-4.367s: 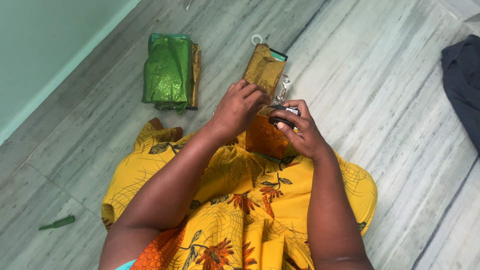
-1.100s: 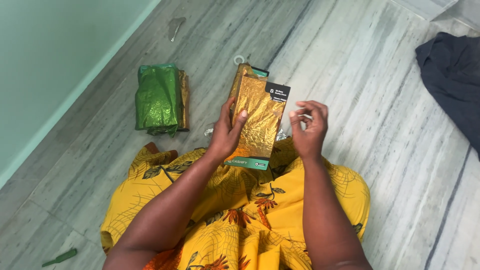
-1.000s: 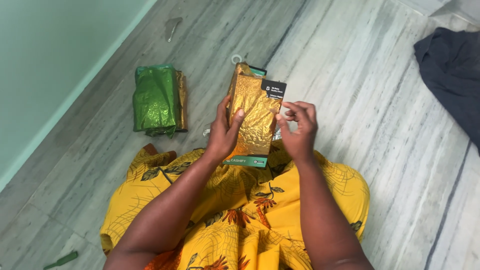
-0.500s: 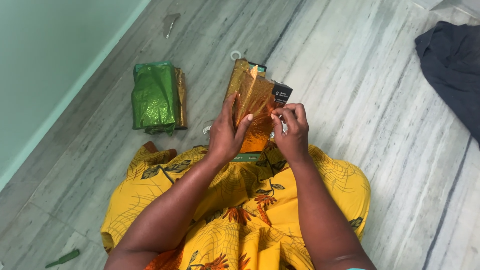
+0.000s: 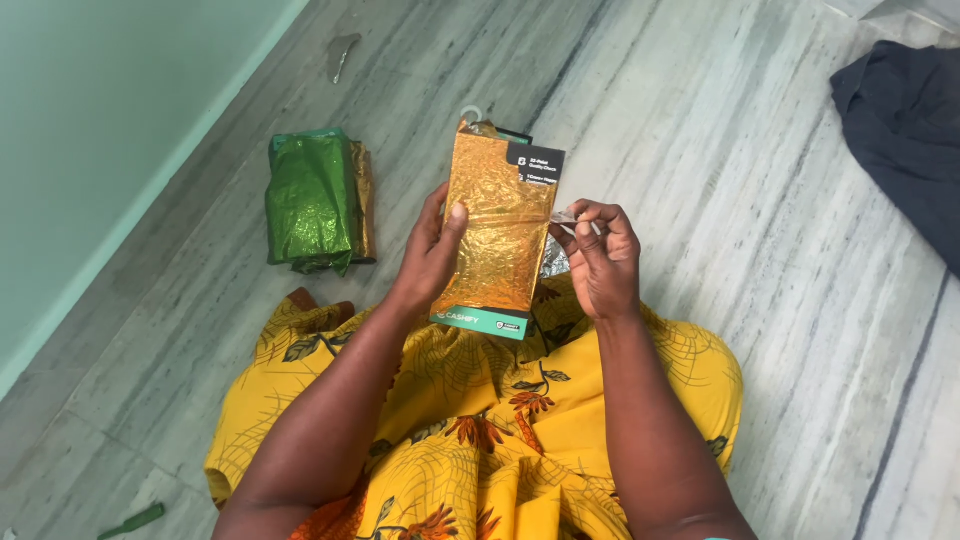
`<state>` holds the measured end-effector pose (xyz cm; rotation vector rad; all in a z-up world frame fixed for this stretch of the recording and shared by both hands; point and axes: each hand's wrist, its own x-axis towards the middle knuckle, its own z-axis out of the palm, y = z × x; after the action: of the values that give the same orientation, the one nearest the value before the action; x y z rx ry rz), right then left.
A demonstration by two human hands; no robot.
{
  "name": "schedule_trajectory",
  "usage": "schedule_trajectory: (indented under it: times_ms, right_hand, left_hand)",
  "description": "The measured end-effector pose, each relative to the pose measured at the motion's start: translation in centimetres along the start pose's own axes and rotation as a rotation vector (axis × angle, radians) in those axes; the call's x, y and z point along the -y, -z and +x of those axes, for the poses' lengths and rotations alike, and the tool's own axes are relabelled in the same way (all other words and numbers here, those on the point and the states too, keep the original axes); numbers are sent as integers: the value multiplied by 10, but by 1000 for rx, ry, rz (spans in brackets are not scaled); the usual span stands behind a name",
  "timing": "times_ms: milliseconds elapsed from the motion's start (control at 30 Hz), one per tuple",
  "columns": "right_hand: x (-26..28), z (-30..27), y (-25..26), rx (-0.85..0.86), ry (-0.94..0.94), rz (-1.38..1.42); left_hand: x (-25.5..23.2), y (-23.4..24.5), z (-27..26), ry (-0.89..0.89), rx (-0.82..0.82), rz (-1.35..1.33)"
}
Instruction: The person sits on the floor and wraps several small rectangular boxes with green and gold metallic wrapping paper. They fold the paper around each box, smooth the edges, and secure the packages with clear tape, stacking the finished gifts nearby.
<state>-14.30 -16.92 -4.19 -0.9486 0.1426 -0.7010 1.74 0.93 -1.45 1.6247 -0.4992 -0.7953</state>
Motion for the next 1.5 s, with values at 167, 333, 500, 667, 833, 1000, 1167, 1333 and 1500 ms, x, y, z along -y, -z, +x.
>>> schedule_trajectory:
  times_ms: [167,333,500,667,833,1000,1167,1333,1500]
  right_hand:
    - [8,-2,-2,41,-75,180]
    - [16,-5,-3,82,-71,387]
    - [29,-2,7,85,-7,422]
    - [36,-3,12,54,14,359]
    - [36,-5,9,119,29,450]
    - [27,-9,2,183,12,568]
    - [11,-16,-17,195,-41,523]
    - [10,-17,-20,150,-28,420]
    - [7,-13,-19,115,-13,424]
  left_hand:
    - [2,-1,5,-82,110,-224]
    - [5,0,1,53,120,-306]
    - [6,5,4,111,136,-364]
    - [8,7,2,230,108,-288]
    - [7,-5,-7,201,226,-592]
    - [14,-21,-10,270,323,-402]
    - [52,-47,-12,178,456,-336]
    - [83,-57,-7,308,534,-790]
    - [63,-35,-3,56,529,-481]
